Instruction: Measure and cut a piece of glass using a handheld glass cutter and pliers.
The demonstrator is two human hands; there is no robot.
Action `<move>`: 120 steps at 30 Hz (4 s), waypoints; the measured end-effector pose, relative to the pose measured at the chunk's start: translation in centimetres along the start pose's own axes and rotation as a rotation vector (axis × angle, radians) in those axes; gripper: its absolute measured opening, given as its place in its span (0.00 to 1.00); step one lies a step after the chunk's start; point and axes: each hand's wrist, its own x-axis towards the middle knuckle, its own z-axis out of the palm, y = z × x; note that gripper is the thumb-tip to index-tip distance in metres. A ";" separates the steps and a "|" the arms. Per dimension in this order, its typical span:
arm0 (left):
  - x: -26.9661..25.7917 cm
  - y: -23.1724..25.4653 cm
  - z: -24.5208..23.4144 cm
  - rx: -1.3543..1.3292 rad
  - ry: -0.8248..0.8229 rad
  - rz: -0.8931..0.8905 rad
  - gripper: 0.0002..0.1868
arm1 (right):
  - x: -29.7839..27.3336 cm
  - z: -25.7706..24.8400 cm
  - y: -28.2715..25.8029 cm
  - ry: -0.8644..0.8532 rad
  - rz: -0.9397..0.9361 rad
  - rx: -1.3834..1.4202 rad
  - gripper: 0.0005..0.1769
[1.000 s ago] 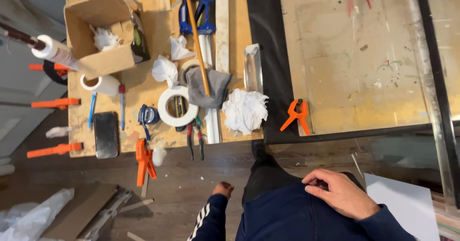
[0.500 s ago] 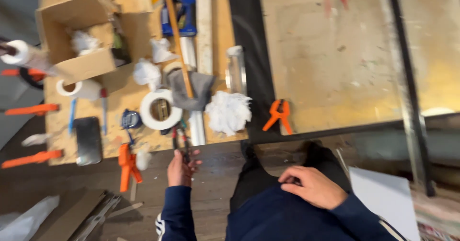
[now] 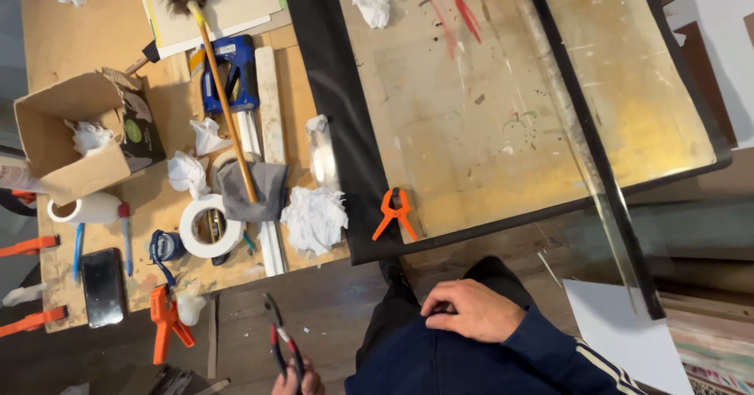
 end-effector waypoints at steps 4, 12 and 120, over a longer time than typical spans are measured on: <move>4.5 -1.6 14.3 0.147 0.200 -0.189 0.17 | -1.5 -1.8 0.0 -0.093 -0.125 0.027 0.20; 17.2 -10.7 41.0 0.852 -0.591 -0.332 0.11 | -8.6 -4.3 8.1 0.131 -0.260 1.025 0.23; 41.3 -3.2 21.2 1.754 0.469 0.285 0.30 | -13.8 -65.1 49.8 0.014 0.354 -0.753 0.24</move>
